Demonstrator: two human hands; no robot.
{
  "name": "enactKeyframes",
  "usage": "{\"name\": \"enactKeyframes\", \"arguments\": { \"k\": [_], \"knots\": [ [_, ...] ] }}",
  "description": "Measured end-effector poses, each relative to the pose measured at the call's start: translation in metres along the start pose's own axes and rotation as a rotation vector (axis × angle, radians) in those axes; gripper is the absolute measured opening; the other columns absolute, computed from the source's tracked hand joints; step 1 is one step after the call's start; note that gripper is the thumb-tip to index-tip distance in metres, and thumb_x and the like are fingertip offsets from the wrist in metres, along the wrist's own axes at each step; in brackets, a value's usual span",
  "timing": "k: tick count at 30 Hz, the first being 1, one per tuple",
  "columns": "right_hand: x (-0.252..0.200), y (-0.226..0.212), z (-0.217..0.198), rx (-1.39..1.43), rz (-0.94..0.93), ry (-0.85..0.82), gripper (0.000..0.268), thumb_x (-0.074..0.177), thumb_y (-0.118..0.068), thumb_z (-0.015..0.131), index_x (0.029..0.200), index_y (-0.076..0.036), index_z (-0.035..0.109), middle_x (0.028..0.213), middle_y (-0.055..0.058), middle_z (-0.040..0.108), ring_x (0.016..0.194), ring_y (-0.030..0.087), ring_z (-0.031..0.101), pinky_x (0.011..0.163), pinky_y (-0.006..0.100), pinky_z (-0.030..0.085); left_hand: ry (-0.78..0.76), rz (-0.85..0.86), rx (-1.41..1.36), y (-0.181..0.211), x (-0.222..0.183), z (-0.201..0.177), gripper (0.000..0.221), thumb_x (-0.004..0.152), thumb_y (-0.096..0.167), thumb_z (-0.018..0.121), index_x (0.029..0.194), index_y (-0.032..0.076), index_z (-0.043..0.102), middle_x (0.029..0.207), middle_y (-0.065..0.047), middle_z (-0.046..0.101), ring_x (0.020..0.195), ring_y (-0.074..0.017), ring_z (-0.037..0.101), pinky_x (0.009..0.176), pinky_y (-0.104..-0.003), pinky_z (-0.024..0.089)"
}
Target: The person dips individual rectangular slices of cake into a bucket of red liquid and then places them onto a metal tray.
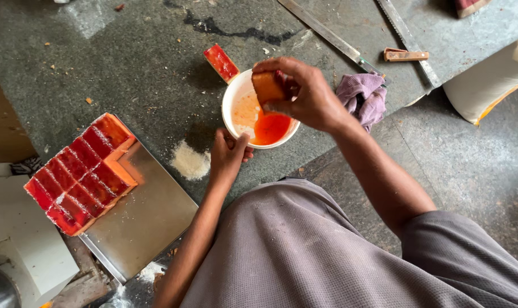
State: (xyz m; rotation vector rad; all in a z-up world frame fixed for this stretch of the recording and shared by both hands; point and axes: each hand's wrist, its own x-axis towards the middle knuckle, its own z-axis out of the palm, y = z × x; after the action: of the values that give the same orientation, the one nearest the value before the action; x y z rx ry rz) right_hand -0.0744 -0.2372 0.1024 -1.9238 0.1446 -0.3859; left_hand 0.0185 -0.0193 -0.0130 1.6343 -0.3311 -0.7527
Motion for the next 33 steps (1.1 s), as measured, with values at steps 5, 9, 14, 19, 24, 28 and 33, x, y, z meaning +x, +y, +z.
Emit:
{"name": "enactKeyframes", "arguments": {
  "k": [5, 9, 14, 19, 24, 28, 33],
  "knots": [
    [0.004, -0.037, -0.004, -0.289, -0.088, 0.06, 0.051, 0.082, 0.0, 0.085, 0.129, -0.009, 0.068, 0.115, 0.013, 0.067, 0.1, 0.025, 0.076, 0.084, 0.037, 0.065, -0.132, -0.072, 0.14, 0.004, 0.0, -0.017, 0.05, 0.093, 0.049, 0.07, 0.107, 0.002, 0.058, 0.076, -0.005, 0.071, 0.065, -0.0091, 0.069, 0.056, -0.024, 0.055],
    [0.007, -0.015, 0.018, -0.448, -0.145, 0.035, 0.047, 0.082, 0.005, 0.082, 0.125, -0.009, 0.071, 0.115, 0.012, 0.068, 0.103, 0.028, 0.073, 0.086, 0.036, 0.064, -0.09, -0.086, 0.195, 0.003, 0.003, -0.034, 0.047, 0.095, 0.049, 0.067, 0.103, 0.003, 0.061, 0.076, -0.005, 0.072, 0.065, -0.0094, 0.071, 0.057, -0.025, 0.055],
    [0.006, 0.011, 0.034, -0.427, 0.064, -0.093, 0.061, 0.069, 0.002, 0.085, 0.126, -0.006, 0.066, 0.122, 0.014, 0.069, 0.104, 0.027, 0.073, 0.09, 0.037, 0.061, 0.017, 0.094, 0.19, -0.017, -0.008, -0.074, 0.036, 0.098, 0.04, 0.068, 0.106, 0.005, 0.061, 0.083, -0.005, 0.075, 0.072, -0.0092, 0.073, 0.063, -0.023, 0.057],
    [0.019, -0.036, 0.036, -0.386, -0.133, -0.22, 0.061, 0.093, -0.007, 0.08, 0.146, -0.004, 0.049, 0.135, 0.019, 0.064, 0.115, 0.026, 0.07, 0.092, 0.037, 0.061, 0.106, 0.046, 0.04, -0.042, -0.039, -0.117, 0.032, 0.098, 0.033, 0.069, 0.107, 0.004, 0.06, 0.083, -0.007, 0.075, 0.071, -0.01, 0.071, 0.062, -0.024, 0.054],
    [0.042, -0.048, 0.11, -0.574, -0.124, -0.497, 0.054, 0.098, -0.012, 0.074, 0.147, -0.021, 0.055, 0.121, 0.002, 0.07, 0.107, 0.018, 0.072, 0.09, 0.034, 0.064, 0.239, 0.039, -0.01, -0.058, -0.054, -0.153, 0.029, 0.097, 0.03, 0.069, 0.109, 0.005, 0.059, 0.084, -0.005, 0.075, 0.07, -0.0085, 0.071, 0.06, -0.023, 0.053],
    [0.044, -0.005, 0.178, -0.951, -0.561, -0.665, 0.071, 0.084, -0.003, 0.069, 0.149, -0.027, 0.054, 0.14, 0.0, 0.067, 0.13, 0.024, 0.057, 0.111, 0.055, 0.041, 0.325, 0.119, -0.038, -0.073, -0.056, -0.18, 0.026, 0.101, 0.027, 0.07, 0.107, 0.005, 0.059, 0.085, -0.005, 0.074, 0.072, -0.0084, 0.069, 0.064, -0.023, 0.054],
    [0.043, 0.023, 0.214, -1.197, -0.668, -0.946, 0.063, 0.098, -0.014, 0.063, 0.155, -0.032, 0.044, 0.127, 0.003, 0.065, 0.139, 0.033, 0.047, 0.117, 0.08, 0.013, 0.466, 0.073, 0.018, -0.095, -0.064, -0.194, 0.022, 0.101, 0.023, 0.072, 0.103, 0.005, 0.06, 0.079, -0.004, 0.073, 0.07, -0.0086, 0.073, 0.062, -0.024, 0.055]
  ]
}}
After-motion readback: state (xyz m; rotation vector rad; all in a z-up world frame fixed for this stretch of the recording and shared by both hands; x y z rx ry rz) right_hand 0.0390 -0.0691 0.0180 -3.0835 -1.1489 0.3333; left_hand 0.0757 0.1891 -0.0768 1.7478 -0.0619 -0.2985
